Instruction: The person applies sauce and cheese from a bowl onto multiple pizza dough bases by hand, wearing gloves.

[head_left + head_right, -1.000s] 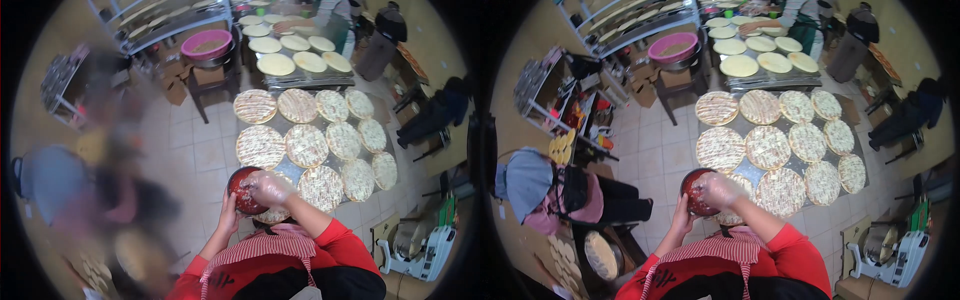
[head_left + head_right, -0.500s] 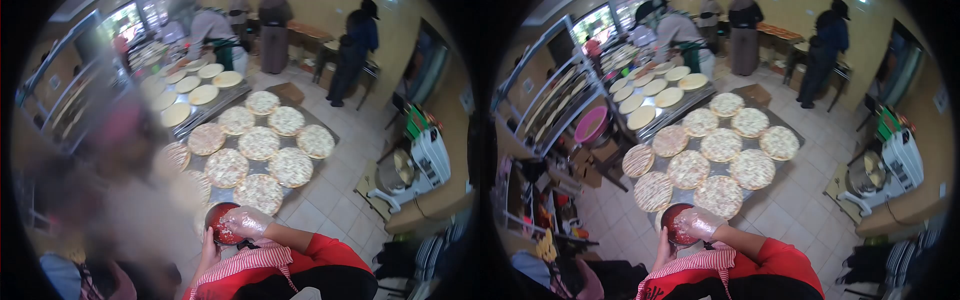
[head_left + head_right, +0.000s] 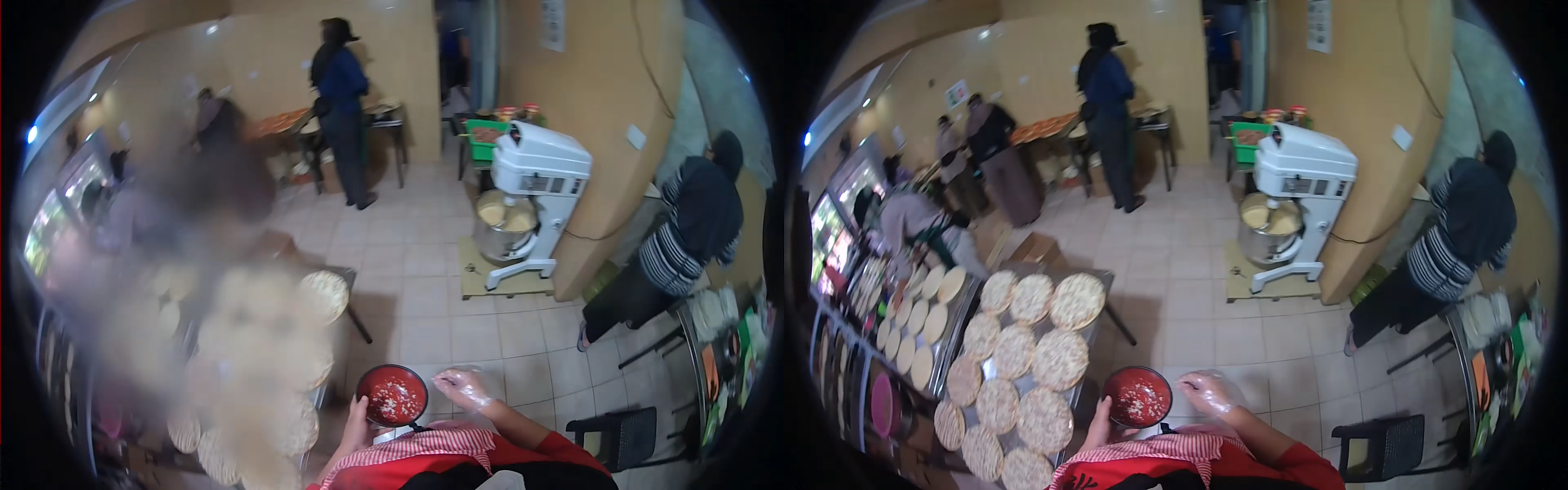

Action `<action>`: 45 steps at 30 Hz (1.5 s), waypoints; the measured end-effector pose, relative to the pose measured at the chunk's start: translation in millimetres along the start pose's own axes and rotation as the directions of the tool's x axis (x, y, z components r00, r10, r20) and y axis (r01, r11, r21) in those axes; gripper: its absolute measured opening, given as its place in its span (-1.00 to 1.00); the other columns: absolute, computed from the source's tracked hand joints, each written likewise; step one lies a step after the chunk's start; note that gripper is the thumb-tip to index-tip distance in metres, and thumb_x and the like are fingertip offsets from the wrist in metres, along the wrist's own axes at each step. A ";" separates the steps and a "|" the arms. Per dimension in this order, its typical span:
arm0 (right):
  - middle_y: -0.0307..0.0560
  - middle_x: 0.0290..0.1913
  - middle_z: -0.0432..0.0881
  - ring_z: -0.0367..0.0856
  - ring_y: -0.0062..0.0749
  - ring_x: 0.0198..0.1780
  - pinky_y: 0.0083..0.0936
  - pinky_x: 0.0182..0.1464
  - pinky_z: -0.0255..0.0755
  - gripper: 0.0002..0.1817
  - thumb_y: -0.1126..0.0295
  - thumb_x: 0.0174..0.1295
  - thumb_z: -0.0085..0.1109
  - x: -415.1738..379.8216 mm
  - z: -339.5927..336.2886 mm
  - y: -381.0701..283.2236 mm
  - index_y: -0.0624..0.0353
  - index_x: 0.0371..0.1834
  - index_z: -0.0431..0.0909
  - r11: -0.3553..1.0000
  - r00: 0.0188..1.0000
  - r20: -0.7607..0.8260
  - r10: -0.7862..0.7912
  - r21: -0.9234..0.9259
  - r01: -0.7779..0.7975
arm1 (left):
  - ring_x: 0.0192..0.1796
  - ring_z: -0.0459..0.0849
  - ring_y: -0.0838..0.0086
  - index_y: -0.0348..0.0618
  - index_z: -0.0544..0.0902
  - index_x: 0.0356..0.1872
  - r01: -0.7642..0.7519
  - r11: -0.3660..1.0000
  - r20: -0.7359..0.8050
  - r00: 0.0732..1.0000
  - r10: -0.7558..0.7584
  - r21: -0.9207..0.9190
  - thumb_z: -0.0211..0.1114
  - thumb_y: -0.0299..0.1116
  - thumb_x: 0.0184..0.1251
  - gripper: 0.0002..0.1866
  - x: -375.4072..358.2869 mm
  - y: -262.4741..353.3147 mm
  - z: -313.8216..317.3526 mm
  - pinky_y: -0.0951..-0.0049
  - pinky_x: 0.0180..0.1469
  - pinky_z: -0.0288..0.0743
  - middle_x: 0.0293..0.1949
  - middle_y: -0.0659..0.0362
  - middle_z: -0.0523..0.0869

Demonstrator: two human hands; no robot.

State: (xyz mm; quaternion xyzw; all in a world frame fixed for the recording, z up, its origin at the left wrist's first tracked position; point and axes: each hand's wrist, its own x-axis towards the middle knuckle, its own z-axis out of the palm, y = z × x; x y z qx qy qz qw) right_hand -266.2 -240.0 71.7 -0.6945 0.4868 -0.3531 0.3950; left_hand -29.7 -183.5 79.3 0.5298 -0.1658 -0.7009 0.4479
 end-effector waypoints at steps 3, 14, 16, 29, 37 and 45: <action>-0.05 -0.33 0.63 0.61 -0.42 -0.30 -0.53 -0.20 0.46 -0.78 0.29 0.13 0.09 -26.3 -46.4 41.1 0.21 -0.29 0.57 0.970 0.959 -0.176 0.221 0.142 -0.197 | 0.16 0.32 0.21 0.19 0.11 0.21 0.048 0.991 0.117 0.991 -0.063 0.124 -0.07 -0.05 0.29 -0.52 27.2 3.2 58.0 -0.02 -0.11 0.43 0.20 0.18 0.22; 0.05 0.03 0.45 0.39 -0.33 0.08 -0.43 0.11 0.27 -0.22 -0.05 0.09 0.11 -15.9 -157.8 45.2 0.23 0.26 0.10 0.718 0.785 -0.161 0.598 0.543 -0.435 | 0.18 0.32 0.09 -0.02 0.15 0.22 0.310 0.859 0.483 0.726 -0.490 0.407 -0.12 -0.02 0.30 -0.47 161.3 2.0 223.9 -0.08 0.14 0.23 0.18 -0.01 0.31; 0.01 0.02 0.46 0.43 -0.37 0.02 -0.45 0.07 0.31 -0.27 -0.04 0.11 0.09 -6.3 -162.8 99.6 0.24 0.22 0.18 0.711 0.727 -0.237 0.644 0.536 -0.455 | 0.18 0.33 0.10 -0.07 0.19 0.20 0.299 0.849 0.524 0.683 -0.509 0.435 -0.11 -0.04 0.30 -0.48 167.9 18.3 269.7 -0.04 0.17 0.22 0.16 -0.02 0.33; -0.05 0.10 0.43 0.38 -0.38 0.09 -0.49 0.15 0.23 -0.40 0.11 0.19 0.04 -91.8 -291.2 142.9 0.19 0.22 0.18 0.632 0.215 -0.596 0.773 0.699 -0.334 | 0.04 0.49 0.31 -0.09 0.25 0.16 -0.043 0.387 0.387 0.231 -0.893 0.921 -0.10 -0.06 0.31 -0.52 247.9 -85.1 539.3 0.17 0.00 0.43 0.06 0.11 0.48; -0.03 0.07 0.45 0.44 -0.34 0.05 -0.41 0.09 0.30 -0.42 0.12 0.24 -0.06 -155.5 -454.5 122.3 0.22 0.24 0.13 0.585 0.063 -0.589 0.806 0.774 -0.241 | -0.02 0.52 0.36 -0.05 0.33 0.10 -0.021 0.299 0.298 0.146 -0.943 0.954 -0.03 -0.03 0.27 -0.54 221.6 -194.1 712.2 0.20 0.00 0.42 -0.01 0.14 0.53; -0.06 0.04 0.46 0.43 -0.39 0.05 -0.34 0.20 0.20 -0.44 0.09 0.22 -0.02 -178.2 -599.6 219.2 0.24 0.16 0.20 0.374 0.303 -0.452 0.839 0.883 0.283 | 0.02 0.50 0.33 -0.07 0.32 0.12 0.013 0.385 0.374 0.199 -0.906 0.923 -0.02 0.00 0.25 -0.50 237.4 -234.0 856.0 0.22 0.05 0.38 0.03 0.13 0.51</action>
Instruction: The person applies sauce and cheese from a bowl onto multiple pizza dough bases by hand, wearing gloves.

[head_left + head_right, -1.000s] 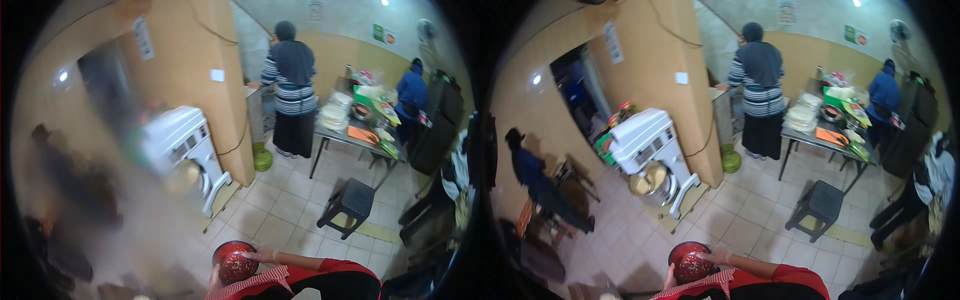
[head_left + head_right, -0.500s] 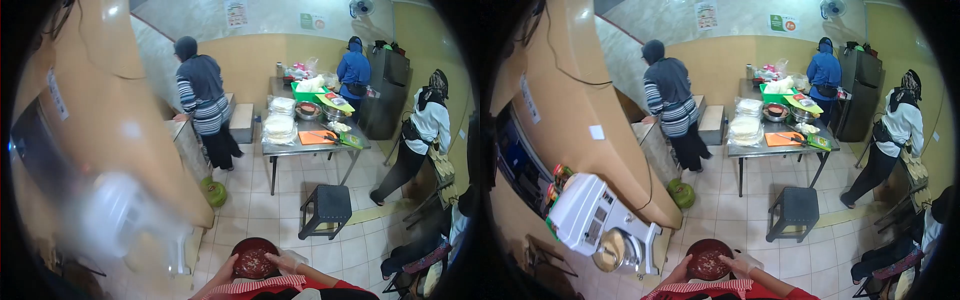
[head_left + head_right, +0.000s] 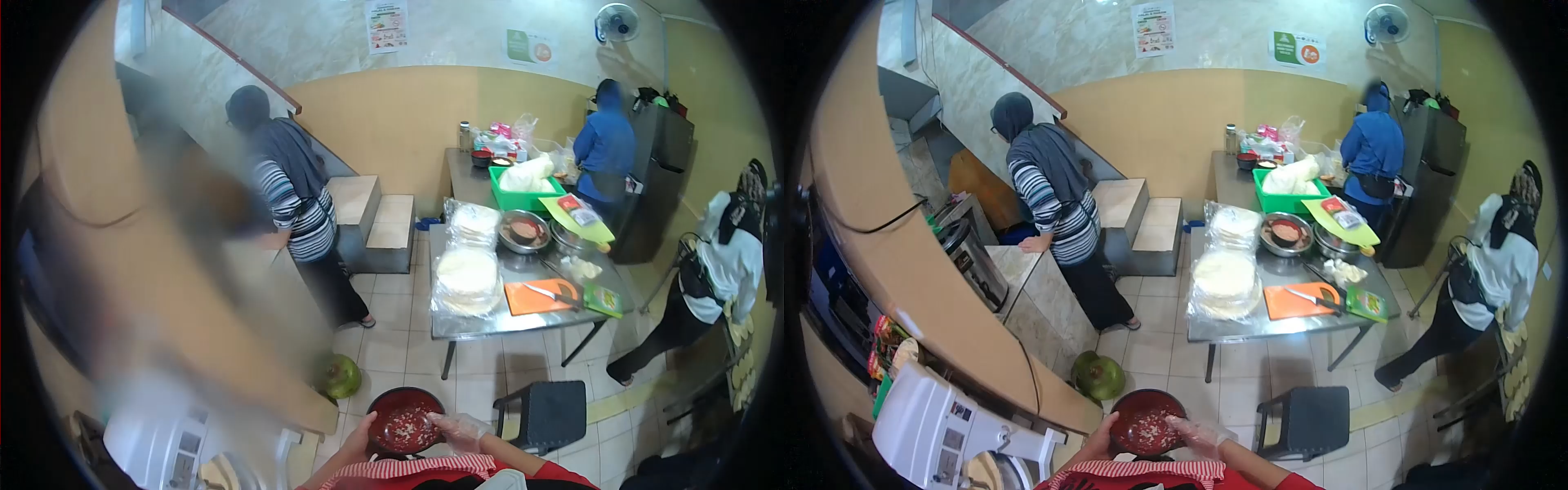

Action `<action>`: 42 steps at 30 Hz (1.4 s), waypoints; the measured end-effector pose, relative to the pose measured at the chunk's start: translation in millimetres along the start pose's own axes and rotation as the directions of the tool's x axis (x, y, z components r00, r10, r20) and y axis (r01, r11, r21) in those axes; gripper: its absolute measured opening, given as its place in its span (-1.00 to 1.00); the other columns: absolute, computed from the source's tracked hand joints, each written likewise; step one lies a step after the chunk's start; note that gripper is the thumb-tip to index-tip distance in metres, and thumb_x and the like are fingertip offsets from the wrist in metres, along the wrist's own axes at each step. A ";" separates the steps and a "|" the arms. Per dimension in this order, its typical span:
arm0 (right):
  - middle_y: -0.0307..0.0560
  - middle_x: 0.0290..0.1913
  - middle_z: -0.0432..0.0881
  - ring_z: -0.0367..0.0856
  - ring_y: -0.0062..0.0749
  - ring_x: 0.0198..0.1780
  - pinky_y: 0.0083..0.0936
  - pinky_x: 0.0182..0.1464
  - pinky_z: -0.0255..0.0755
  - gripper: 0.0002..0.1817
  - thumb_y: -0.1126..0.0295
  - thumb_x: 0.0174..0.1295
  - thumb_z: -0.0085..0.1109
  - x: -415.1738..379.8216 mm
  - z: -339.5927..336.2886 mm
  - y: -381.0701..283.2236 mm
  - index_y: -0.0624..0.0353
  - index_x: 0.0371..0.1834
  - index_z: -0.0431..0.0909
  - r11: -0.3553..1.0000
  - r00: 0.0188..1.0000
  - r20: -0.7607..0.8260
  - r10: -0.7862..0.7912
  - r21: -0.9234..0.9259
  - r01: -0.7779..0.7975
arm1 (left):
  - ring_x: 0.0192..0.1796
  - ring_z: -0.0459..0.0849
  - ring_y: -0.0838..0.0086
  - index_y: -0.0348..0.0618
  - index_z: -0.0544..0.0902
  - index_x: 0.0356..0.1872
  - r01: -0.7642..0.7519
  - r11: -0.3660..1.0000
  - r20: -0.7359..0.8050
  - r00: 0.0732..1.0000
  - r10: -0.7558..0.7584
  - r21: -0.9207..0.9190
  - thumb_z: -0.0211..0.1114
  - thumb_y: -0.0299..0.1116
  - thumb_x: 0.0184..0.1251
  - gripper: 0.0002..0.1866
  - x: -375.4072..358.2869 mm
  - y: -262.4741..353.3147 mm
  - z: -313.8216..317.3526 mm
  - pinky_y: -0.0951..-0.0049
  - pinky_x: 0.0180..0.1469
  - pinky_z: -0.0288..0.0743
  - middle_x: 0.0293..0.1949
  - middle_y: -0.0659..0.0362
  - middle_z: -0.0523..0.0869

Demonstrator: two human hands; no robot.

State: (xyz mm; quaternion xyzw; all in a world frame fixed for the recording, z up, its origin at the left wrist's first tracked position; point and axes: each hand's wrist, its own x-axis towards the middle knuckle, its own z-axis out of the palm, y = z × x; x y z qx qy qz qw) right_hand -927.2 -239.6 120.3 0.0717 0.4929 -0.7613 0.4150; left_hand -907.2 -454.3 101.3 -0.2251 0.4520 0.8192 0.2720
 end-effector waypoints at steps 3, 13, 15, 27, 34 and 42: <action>-0.12 0.08 0.43 0.40 -0.48 0.07 -0.36 0.21 0.17 -0.44 0.05 0.20 -0.01 73.9 -6.4 -31.7 0.23 0.12 0.28 0.999 0.999 0.052 0.006 -0.050 -0.003 | 0.06 0.48 0.32 -0.08 0.30 0.15 -0.058 0.998 0.034 0.998 0.059 -0.026 -0.07 -0.02 0.28 -0.50 54.2 40.7 -31.9 0.20 0.08 0.36 0.06 0.13 0.49; 0.08 0.18 0.33 0.35 -0.01 0.14 -0.26 0.16 0.23 -0.26 0.36 0.03 0.20 303.7 -66.2 -166.9 0.13 0.27 0.03 0.340 0.720 0.473 -0.507 -0.658 0.672 | 0.10 0.43 0.34 -0.08 0.35 0.10 0.009 1.000 0.022 1.000 -0.009 -0.005 -0.03 -0.05 0.27 -0.54 237.5 258.7 -62.5 0.25 0.11 0.30 0.03 0.17 0.50; -0.02 0.13 0.40 0.40 -0.19 0.10 -0.28 0.16 0.24 -0.38 0.35 0.10 0.15 275.3 -29.5 -248.7 0.17 0.23 0.12 0.972 0.992 -0.123 0.041 0.233 -0.011 | 0.11 0.41 0.40 -0.06 0.33 0.12 0.064 0.995 -0.024 0.998 -0.063 0.081 -0.04 0.00 0.27 -0.51 268.8 299.2 -32.3 0.26 0.15 0.22 0.05 0.21 0.49; -0.18 -0.06 0.54 0.47 -0.49 -0.03 -0.51 0.05 0.30 -0.57 0.15 0.17 0.05 403.5 -161.4 -404.2 0.23 0.01 0.41 0.795 0.762 -0.525 -0.379 0.236 0.558 | 0.31 0.04 0.00 0.34 -0.37 0.32 -0.034 0.904 0.384 0.912 -0.147 0.425 -0.23 0.30 0.20 -0.21 509.2 479.4 31.6 -0.10 0.13 0.20 0.34 -0.07 -0.15; -0.12 -0.01 0.49 0.54 -0.37 -0.12 -0.34 -0.06 0.44 -0.52 0.06 0.11 0.08 458.9 -260.7 -566.3 0.05 0.05 0.35 0.553 0.384 -0.799 -0.462 0.079 0.830 | 0.26 0.15 -0.06 0.14 -0.11 0.33 -0.055 0.527 -0.006 0.993 0.115 0.848 -0.05 0.11 0.22 -0.27 734.9 497.5 -167.9 -0.05 0.10 0.23 0.31 -0.08 -0.01; -0.17 -0.10 0.51 0.50 -0.32 -0.21 -0.38 -0.29 0.48 -0.48 -0.05 0.00 0.05 461.8 -442.9 -709.9 -0.09 0.01 0.34 0.262 0.023 -0.898 -0.440 -0.104 0.960 | 0.16 0.28 -0.07 0.00 0.31 0.15 -0.303 -0.176 0.345 0.882 0.322 0.937 0.03 -0.08 0.19 -0.50 904.3 589.6 -178.8 0.16 0.10 0.29 0.19 -0.07 0.25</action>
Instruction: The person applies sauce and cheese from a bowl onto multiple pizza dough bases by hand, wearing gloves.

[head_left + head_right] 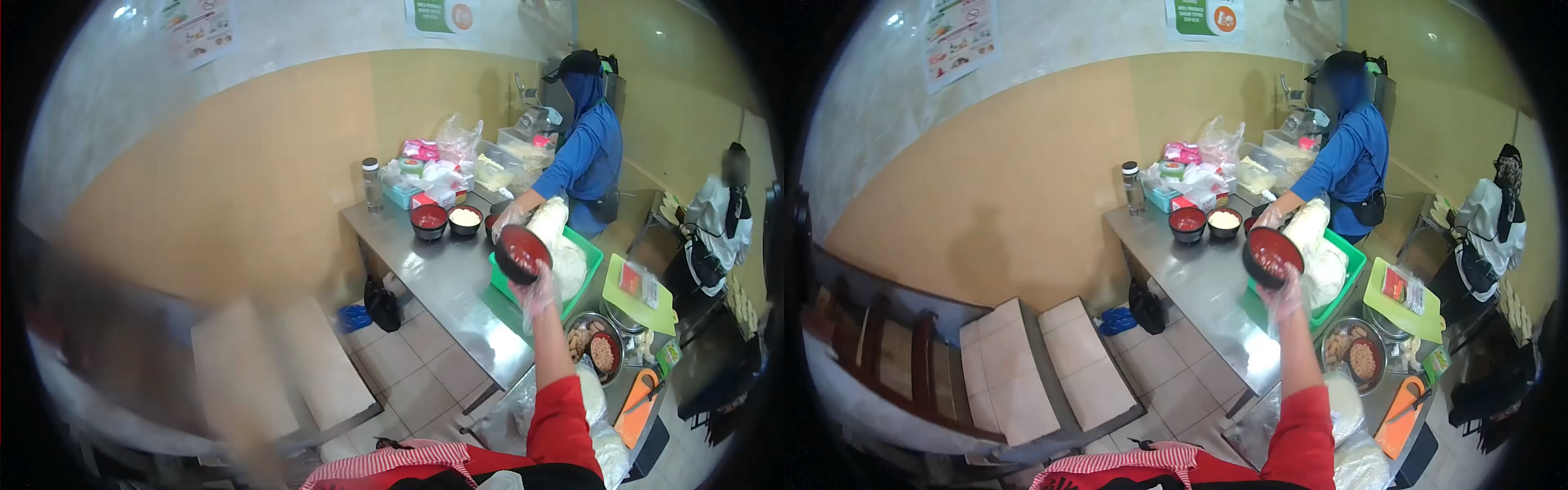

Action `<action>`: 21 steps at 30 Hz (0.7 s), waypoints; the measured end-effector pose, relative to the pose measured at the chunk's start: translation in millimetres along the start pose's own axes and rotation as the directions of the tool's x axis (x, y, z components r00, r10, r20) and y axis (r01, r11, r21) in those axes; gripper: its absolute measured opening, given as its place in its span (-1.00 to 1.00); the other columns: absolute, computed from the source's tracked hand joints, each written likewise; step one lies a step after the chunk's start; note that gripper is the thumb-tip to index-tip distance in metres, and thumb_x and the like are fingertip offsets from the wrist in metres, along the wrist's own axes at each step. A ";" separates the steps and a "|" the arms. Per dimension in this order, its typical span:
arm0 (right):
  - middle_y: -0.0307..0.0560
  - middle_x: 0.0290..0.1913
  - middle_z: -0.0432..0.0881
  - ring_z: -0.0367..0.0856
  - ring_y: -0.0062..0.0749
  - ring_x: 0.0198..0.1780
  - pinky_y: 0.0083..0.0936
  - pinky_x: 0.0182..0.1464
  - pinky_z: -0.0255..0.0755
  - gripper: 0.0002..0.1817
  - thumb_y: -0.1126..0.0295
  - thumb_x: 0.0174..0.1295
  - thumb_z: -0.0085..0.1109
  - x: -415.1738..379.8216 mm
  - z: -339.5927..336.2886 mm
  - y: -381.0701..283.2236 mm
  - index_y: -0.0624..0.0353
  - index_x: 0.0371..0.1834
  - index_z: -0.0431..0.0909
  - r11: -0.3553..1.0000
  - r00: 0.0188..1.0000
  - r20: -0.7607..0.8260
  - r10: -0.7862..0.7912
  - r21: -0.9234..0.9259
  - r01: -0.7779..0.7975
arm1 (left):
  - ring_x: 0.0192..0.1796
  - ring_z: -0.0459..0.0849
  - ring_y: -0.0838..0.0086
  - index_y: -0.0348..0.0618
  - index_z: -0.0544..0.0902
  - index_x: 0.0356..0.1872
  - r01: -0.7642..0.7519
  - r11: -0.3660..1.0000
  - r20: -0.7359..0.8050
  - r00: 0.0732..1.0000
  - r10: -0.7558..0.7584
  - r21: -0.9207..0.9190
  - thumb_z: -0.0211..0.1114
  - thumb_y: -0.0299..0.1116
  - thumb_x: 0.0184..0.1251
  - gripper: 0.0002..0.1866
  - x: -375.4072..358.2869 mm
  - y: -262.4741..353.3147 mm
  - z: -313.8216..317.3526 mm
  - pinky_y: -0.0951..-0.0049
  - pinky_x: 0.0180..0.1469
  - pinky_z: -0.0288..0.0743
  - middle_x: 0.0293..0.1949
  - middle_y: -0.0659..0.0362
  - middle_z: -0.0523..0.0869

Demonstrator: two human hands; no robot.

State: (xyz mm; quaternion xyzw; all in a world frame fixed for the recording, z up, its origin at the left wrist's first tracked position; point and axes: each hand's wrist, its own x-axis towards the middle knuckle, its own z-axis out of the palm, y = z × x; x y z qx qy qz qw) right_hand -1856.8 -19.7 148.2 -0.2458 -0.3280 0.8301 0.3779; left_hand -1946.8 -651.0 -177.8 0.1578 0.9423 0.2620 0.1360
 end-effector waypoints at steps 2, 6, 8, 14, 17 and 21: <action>-0.17 -0.11 0.51 0.48 -0.28 -0.22 -0.37 -0.30 0.46 -0.51 -0.03 0.03 0.00 48.6 10.3 -17.6 -0.10 0.02 0.33 0.996 0.999 -0.052 0.011 0.094 -0.006 | 0.15 0.29 -0.07 0.00 0.34 0.13 0.008 1.000 0.009 1.000 -0.008 -0.002 0.04 -0.09 0.18 -0.52 34.8 2.1 -15.6 0.18 0.10 0.29 0.18 -0.07 0.27; -0.15 -0.12 0.51 0.46 -0.27 -0.18 -0.28 -0.31 0.41 -0.53 -0.05 0.11 -0.15 135.8 15.2 -49.9 -0.09 0.03 0.33 0.989 0.955 -0.289 -0.064 0.112 0.101 | 0.14 0.30 -0.07 -0.02 0.39 0.08 0.031 0.999 0.036 0.999 -0.031 -0.007 0.05 -0.11 0.17 -0.55 97.3 4.1 -19.3 0.20 0.10 0.30 0.15 -0.06 0.30; -0.19 -0.02 0.46 0.44 -0.28 -0.11 -0.29 -0.28 0.39 -0.53 -0.08 0.11 -0.18 171.8 16.8 -70.3 -0.14 0.04 0.31 0.984 0.967 -0.250 -0.043 0.155 0.084 | 0.13 0.31 -0.06 -0.03 0.41 0.06 0.039 0.999 0.040 0.998 -0.039 -0.014 0.05 -0.13 0.17 -0.57 133.3 10.6 -14.8 0.21 0.09 0.30 0.14 -0.06 0.32; -0.29 0.10 0.36 0.34 -0.30 0.05 -0.17 -0.19 0.28 -0.54 -0.08 0.09 -0.17 256.5 24.4 -98.0 -0.20 0.03 0.27 0.949 0.910 -0.269 -0.316 -0.077 0.307 | 0.11 0.33 -0.06 -0.06 0.49 0.00 0.038 0.999 0.015 0.999 -0.038 -0.036 0.06 -0.16 0.15 -0.61 266.1 80.6 -13.0 0.24 0.09 0.31 0.11 -0.05 0.37; -0.28 -0.06 0.46 0.38 -0.26 -0.03 -0.14 -0.19 0.27 -0.61 -0.06 0.09 -0.16 307.9 9.8 -91.2 -0.17 -0.07 0.33 0.985 0.883 -0.437 -0.173 -0.080 0.153 | 0.13 0.32 0.00 -0.04 0.53 -0.05 -0.145 0.989 -0.015 0.989 0.145 -0.022 0.08 -0.15 0.13 -0.62 322.0 168.6 -15.4 0.19 0.09 0.28 0.09 -0.03 0.40; -0.16 0.08 0.38 0.36 -0.17 0.03 0.01 -0.15 0.24 -0.58 0.04 0.09 -0.09 358.9 7.7 -89.9 -0.16 0.03 0.26 0.997 0.875 -0.480 -0.057 -0.068 0.027 | 0.21 0.25 0.15 0.09 0.57 -0.08 -0.667 0.735 -0.034 0.737 0.675 0.123 0.13 -0.06 0.06 -0.62 380.8 291.9 6.6 0.00 0.14 0.11 0.07 0.08 0.43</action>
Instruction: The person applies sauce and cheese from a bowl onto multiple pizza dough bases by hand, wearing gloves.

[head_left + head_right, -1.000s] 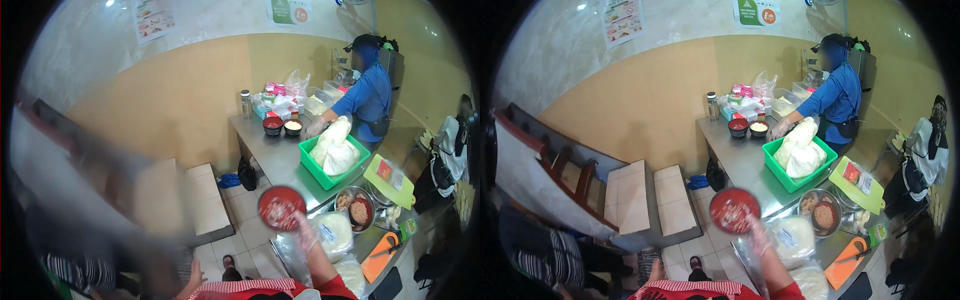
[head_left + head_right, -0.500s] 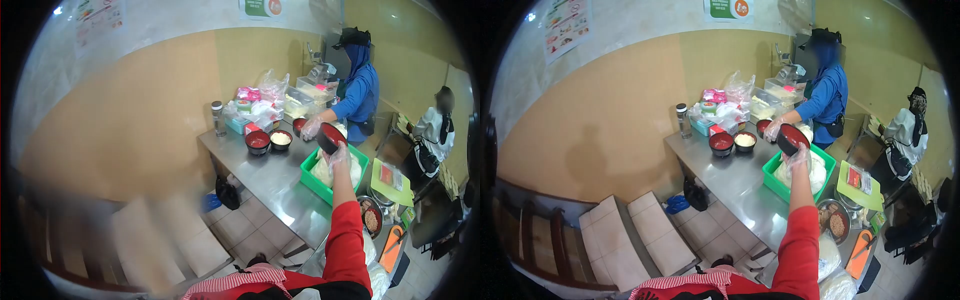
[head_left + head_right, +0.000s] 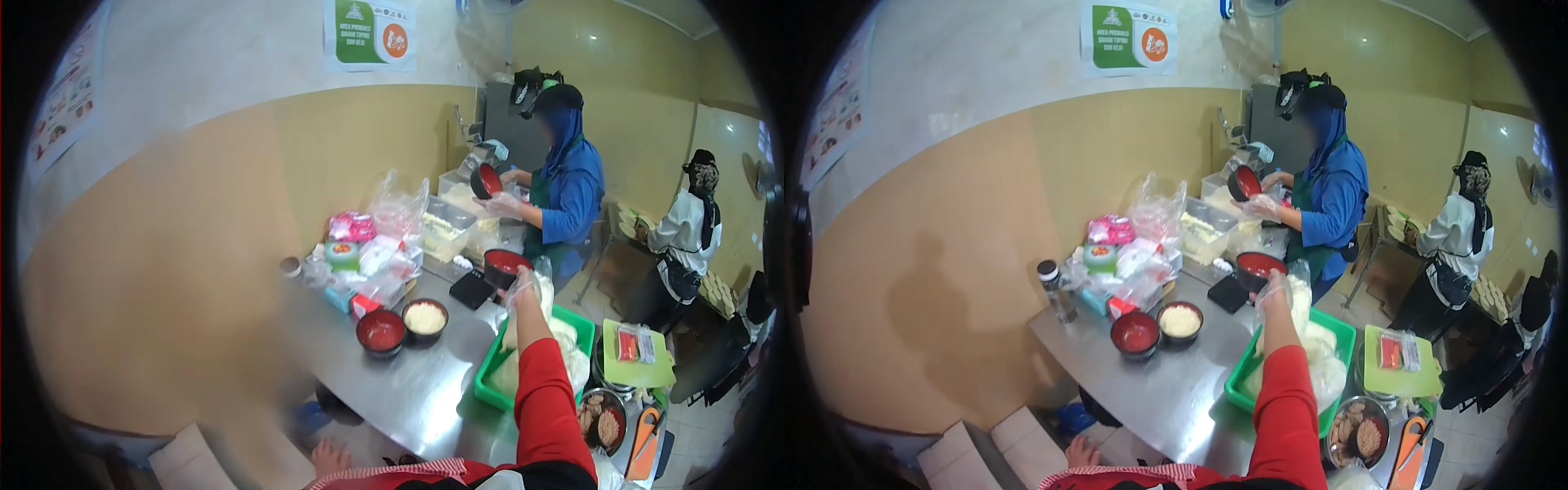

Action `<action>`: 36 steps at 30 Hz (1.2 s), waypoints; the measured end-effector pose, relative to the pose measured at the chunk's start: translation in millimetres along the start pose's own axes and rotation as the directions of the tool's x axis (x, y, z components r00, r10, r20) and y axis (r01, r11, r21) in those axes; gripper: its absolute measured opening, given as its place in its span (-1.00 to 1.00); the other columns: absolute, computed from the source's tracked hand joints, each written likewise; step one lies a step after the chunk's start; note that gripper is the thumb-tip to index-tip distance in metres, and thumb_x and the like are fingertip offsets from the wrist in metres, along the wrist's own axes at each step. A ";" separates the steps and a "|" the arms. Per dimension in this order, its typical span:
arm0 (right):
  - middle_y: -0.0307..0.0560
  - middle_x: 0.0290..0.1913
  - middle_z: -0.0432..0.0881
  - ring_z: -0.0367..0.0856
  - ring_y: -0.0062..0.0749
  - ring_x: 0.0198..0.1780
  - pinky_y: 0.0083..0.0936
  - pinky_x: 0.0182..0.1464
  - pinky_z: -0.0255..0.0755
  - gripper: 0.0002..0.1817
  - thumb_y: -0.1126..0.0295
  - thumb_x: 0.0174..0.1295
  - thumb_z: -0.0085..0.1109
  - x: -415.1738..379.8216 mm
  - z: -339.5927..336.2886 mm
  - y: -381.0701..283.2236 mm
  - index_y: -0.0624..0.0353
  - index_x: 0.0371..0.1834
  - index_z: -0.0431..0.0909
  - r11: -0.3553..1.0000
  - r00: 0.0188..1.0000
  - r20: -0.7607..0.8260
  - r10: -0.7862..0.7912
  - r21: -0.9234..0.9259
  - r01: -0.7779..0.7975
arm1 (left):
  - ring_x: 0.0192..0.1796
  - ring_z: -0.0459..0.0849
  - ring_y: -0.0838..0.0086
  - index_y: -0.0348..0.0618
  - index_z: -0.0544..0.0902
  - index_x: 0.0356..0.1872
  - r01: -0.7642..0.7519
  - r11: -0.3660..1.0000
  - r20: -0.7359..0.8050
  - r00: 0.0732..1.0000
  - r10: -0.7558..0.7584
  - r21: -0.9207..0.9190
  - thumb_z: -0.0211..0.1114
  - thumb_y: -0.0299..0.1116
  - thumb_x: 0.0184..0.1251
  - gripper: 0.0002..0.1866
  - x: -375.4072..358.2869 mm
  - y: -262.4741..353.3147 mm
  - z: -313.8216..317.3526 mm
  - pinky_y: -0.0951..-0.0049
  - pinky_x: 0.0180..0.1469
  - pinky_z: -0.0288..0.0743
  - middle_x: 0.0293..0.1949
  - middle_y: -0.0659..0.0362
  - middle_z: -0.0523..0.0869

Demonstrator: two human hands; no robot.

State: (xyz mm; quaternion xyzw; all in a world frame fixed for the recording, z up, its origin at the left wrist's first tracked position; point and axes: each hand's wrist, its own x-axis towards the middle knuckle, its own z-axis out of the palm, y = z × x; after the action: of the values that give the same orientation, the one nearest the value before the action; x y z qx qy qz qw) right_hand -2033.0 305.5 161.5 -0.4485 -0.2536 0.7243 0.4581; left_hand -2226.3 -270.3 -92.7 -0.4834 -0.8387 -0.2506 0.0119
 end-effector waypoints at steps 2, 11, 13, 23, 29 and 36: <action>-0.15 0.08 0.39 0.35 -0.14 0.05 0.04 -0.16 0.24 -0.61 0.09 0.13 -0.10 12.9 10.5 1.3 -0.15 0.03 0.25 0.999 0.997 -0.077 -0.025 0.029 0.027 | 0.23 0.23 0.15 0.12 0.56 -0.06 -0.187 0.981 0.026 0.982 0.189 -0.059 0.13 -0.04 0.07 -0.61 60.2 41.7 -18.3 -0.04 0.15 0.08 0.08 0.13 0.43; -0.18 0.05 0.42 0.50 -0.19 -0.16 -0.05 -0.29 0.31 -0.64 0.04 0.14 -0.07 67.6 56.7 -21.5 -0.21 0.00 0.28 0.992 0.965 -0.251 -0.078 0.074 0.099 | 0.13 0.36 0.29 0.05 0.55 -0.09 -0.527 0.803 0.267 0.761 0.592 -0.278 0.06 -0.05 0.16 -0.64 218.2 39.0 53.1 0.09 0.12 0.15 0.04 0.19 0.47; -0.20 0.06 0.40 0.48 -0.20 -0.11 -0.07 -0.28 0.32 -0.60 -0.01 0.13 -0.07 72.5 61.6 -29.1 -0.21 0.02 0.26 0.986 0.970 -0.228 -0.085 0.119 0.114 | 0.08 0.40 0.33 0.03 0.55 -0.10 -0.583 0.757 0.224 0.728 0.648 -0.295 0.08 -0.06 0.15 -0.65 241.9 36.4 49.6 0.15 0.08 0.20 0.00 0.21 0.49; -0.22 -0.03 0.48 0.50 -0.22 -0.17 -0.09 -0.36 0.31 -0.63 -0.06 0.20 -0.18 129.6 73.1 -22.0 -0.21 0.00 0.26 0.980 0.916 -0.375 -0.144 0.071 0.184 | 0.00 0.44 0.45 0.12 0.54 -0.10 -0.664 0.702 0.221 0.667 0.712 -0.258 0.08 -0.05 0.14 -0.66 259.7 27.8 52.5 0.25 0.00 0.28 -0.03 0.28 0.48; -0.20 -0.06 0.50 0.50 -0.21 -0.19 -0.09 -0.38 0.31 -0.63 -0.06 0.20 -0.18 136.9 86.5 -12.9 -0.22 0.00 0.26 0.985 0.940 -0.322 -0.111 0.091 0.147 | 0.01 0.44 0.45 0.15 0.55 -0.10 -0.722 0.667 0.062 0.669 0.741 -0.184 0.09 0.01 0.10 -0.63 257.1 8.0 101.9 0.23 0.00 0.27 0.00 0.29 0.46; -0.19 -0.06 0.49 0.47 -0.21 -0.13 -0.11 -0.27 0.32 -0.58 -0.09 0.15 -0.11 149.6 92.5 -3.1 -0.21 0.02 0.27 0.981 0.949 -0.309 -0.063 0.157 0.117 | 0.00 0.44 0.44 0.15 0.56 -0.12 -0.692 0.698 0.078 0.698 0.712 -0.182 0.11 0.01 0.07 -0.63 261.8 9.8 107.7 0.22 0.00 0.27 -0.01 0.28 0.47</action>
State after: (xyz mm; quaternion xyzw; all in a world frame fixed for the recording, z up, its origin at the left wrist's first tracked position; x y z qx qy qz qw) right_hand -2139.8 444.3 144.9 -0.5005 -0.1367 0.6446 0.5615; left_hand -2333.7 -9.1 -114.2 -0.7834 -0.5692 -0.2493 0.0133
